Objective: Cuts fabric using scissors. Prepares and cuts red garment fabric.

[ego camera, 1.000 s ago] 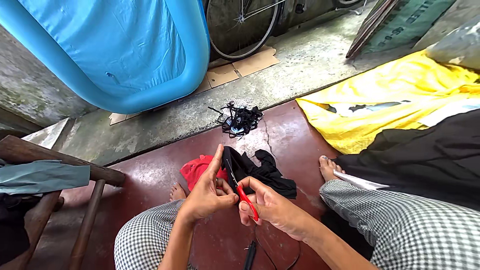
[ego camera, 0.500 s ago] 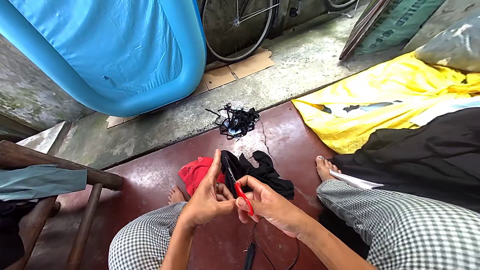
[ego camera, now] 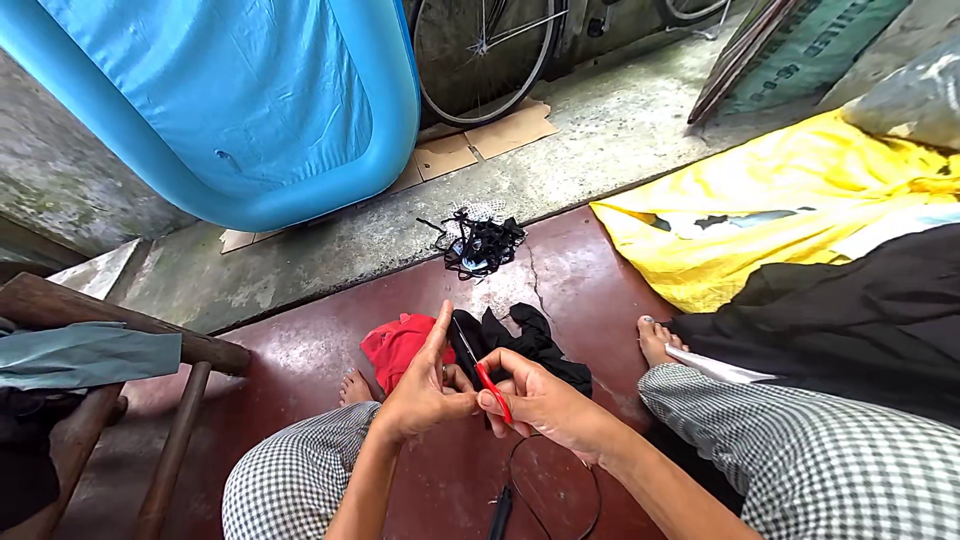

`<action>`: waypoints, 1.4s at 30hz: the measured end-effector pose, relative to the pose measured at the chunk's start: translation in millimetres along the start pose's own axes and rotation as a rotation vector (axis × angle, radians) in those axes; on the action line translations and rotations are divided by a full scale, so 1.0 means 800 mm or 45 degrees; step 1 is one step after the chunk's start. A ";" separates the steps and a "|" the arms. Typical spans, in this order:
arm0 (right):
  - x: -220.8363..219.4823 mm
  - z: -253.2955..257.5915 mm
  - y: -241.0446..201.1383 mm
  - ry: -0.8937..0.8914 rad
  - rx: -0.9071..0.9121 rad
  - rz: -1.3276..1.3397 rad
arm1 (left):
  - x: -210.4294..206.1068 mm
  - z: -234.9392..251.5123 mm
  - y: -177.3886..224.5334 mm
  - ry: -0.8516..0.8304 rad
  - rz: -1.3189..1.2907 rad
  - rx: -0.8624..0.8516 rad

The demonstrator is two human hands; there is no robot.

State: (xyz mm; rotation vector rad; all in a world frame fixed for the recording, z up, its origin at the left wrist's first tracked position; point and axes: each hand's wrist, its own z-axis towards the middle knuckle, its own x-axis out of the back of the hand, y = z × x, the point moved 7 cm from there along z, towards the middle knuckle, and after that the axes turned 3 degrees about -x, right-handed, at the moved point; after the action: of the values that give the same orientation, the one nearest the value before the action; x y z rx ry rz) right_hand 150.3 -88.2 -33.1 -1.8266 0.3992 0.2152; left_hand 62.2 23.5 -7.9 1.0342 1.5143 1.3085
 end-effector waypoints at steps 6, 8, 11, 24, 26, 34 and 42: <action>-0.004 -0.010 0.008 -0.012 -0.105 -0.150 | 0.032 0.000 0.005 0.323 0.121 -0.003; -0.004 -0.011 0.012 0.010 -0.131 -0.194 | 0.038 -0.001 0.004 0.430 0.150 0.001; 0.000 -0.011 0.018 0.070 -0.158 -0.266 | 0.039 0.000 0.003 0.499 0.142 -0.036; -0.005 -0.012 0.013 0.044 -0.114 -0.242 | 0.043 -0.002 0.021 0.506 0.219 -0.112; -0.007 -0.011 0.015 0.023 -0.108 -0.219 | 0.043 -0.003 0.022 0.519 0.225 -0.120; -0.019 -0.012 0.007 -0.110 -0.056 -0.014 | 0.031 -0.007 0.034 0.419 0.070 -0.128; -0.019 -0.011 0.002 -0.086 -0.001 0.053 | 0.031 -0.008 0.036 0.428 0.039 -0.121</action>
State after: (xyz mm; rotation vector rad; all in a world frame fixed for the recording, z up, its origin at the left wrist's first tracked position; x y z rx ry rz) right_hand 135.1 -94.2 -26.7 -1.8079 0.3900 0.3045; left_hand 50.7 48.1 19.0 0.8079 1.6669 1.6218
